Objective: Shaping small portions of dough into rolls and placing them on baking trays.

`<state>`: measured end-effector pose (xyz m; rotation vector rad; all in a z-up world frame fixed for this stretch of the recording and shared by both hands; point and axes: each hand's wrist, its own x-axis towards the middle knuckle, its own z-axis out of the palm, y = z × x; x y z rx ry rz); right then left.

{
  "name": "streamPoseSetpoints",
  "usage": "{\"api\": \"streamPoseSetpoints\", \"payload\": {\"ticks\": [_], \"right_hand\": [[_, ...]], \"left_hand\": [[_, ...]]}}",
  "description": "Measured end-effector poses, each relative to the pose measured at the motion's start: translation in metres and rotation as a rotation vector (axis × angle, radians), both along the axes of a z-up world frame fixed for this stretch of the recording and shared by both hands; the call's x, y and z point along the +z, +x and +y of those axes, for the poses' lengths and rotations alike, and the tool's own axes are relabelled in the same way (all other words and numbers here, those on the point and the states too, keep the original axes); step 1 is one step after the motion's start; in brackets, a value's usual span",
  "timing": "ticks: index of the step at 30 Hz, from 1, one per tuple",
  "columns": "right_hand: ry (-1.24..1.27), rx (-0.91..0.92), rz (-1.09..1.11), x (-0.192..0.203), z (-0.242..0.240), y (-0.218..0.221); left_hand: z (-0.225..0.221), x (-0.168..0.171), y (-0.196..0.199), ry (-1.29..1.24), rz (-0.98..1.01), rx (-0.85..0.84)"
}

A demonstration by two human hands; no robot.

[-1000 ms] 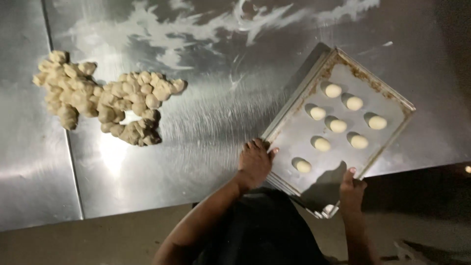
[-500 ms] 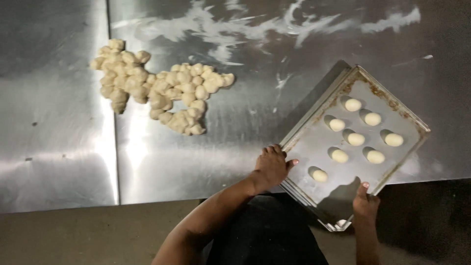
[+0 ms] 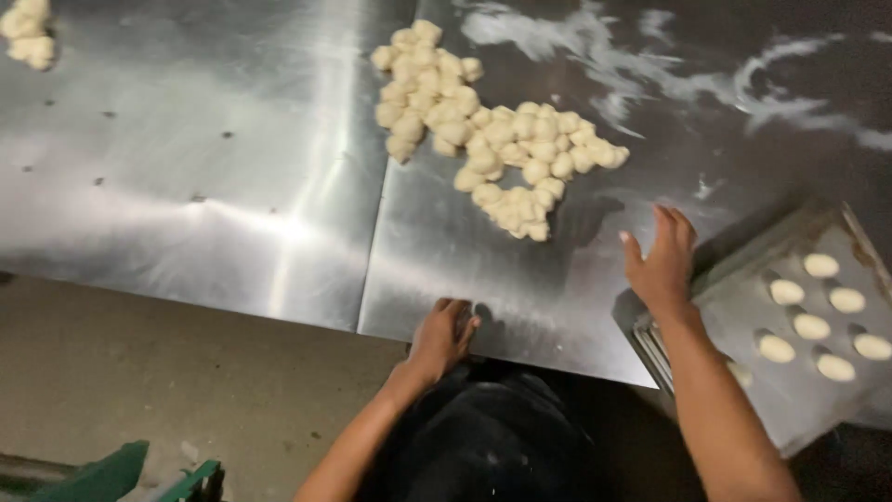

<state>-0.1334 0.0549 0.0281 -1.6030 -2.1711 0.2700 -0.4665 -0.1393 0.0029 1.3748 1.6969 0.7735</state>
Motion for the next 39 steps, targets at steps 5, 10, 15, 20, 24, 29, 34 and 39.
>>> {"api": "streamPoseSetpoints", "payload": {"ticks": [5, 10, 15, 20, 24, 29, 34, 39], "right_hand": [[0.011, 0.205, -0.236, -0.044, 0.128, -0.054], [-0.066, 0.14, -0.37, -0.056, 0.132, -0.063], [-0.324, -0.382, 0.663, -0.06, 0.045, -0.043], [-0.715, -0.271, 1.215, -0.031, -0.112, -0.097], [-0.746, -0.252, 1.183, -0.06, -0.17, -0.107], [-0.599, -0.413, 1.509, -0.104, -0.171, -0.052], [-0.091, -0.033, 0.003, -0.088, -0.172, -0.036], [-0.041, -0.004, -0.232, -0.097, -0.11, -0.043]], "left_hand": [[-0.066, -0.013, -0.069, -0.08, 0.018, 0.211], [-0.112, -0.046, -0.066, -0.204, -0.032, 0.395], [-0.076, -0.035, -0.035, -0.077, -0.082, 0.132], [0.008, -0.017, 0.018, -0.225, -0.806, 0.098], [0.022, -0.058, 0.055, -0.251, -0.831, -0.022], [0.002, -0.007, -0.026, 0.36, -0.002, -0.12], [-0.026, -0.039, -0.112, 0.524, 0.523, -0.638], [0.021, -0.039, -0.116, 0.532, 0.599, -0.556]]}}
